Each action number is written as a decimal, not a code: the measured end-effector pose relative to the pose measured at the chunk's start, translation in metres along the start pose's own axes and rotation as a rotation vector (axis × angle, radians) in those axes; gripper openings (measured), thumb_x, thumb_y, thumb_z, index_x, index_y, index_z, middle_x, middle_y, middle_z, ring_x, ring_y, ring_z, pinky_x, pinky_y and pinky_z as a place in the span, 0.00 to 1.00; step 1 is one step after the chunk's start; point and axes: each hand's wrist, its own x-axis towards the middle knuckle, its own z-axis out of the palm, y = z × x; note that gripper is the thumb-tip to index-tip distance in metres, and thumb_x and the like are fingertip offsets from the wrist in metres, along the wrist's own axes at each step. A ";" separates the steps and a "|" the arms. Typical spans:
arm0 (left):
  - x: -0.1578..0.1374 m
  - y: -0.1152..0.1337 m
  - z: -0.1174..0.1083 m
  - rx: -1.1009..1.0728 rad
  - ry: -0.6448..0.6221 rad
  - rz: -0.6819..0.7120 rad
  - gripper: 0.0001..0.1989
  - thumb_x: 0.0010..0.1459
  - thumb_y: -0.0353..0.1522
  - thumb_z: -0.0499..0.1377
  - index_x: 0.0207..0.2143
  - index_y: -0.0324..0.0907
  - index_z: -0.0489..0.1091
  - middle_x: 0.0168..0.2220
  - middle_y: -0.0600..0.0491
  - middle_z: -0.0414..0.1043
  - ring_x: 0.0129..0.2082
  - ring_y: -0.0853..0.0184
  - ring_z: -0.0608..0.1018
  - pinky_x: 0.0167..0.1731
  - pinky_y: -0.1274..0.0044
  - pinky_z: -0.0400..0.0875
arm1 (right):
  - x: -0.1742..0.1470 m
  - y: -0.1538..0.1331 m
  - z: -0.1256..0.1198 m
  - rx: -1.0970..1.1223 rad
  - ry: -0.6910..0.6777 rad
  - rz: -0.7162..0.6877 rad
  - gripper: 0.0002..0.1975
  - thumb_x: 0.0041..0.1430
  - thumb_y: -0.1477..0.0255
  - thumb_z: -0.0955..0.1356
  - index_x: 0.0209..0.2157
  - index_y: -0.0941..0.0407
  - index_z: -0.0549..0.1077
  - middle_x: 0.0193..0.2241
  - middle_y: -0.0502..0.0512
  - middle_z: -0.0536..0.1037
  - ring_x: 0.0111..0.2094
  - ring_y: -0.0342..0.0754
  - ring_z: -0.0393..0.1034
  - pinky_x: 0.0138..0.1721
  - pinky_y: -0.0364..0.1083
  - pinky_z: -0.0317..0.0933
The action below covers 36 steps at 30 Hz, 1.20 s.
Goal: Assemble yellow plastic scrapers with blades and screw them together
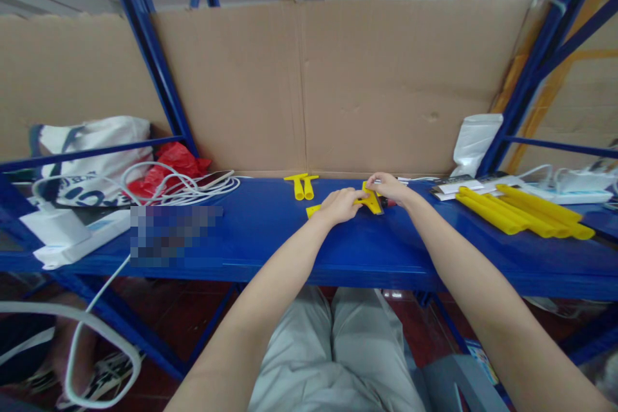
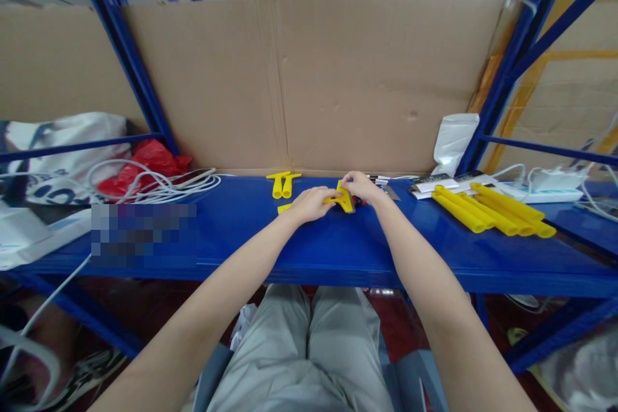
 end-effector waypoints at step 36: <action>-0.001 -0.001 -0.002 0.076 -0.042 -0.179 0.27 0.59 0.35 0.50 0.61 0.48 0.49 0.47 0.48 0.71 0.47 0.59 0.74 0.44 0.69 0.68 | 0.001 0.005 -0.001 0.102 -0.133 0.085 0.05 0.49 0.73 0.67 0.24 0.60 0.74 0.22 0.51 0.75 0.24 0.40 0.64 0.26 0.39 0.58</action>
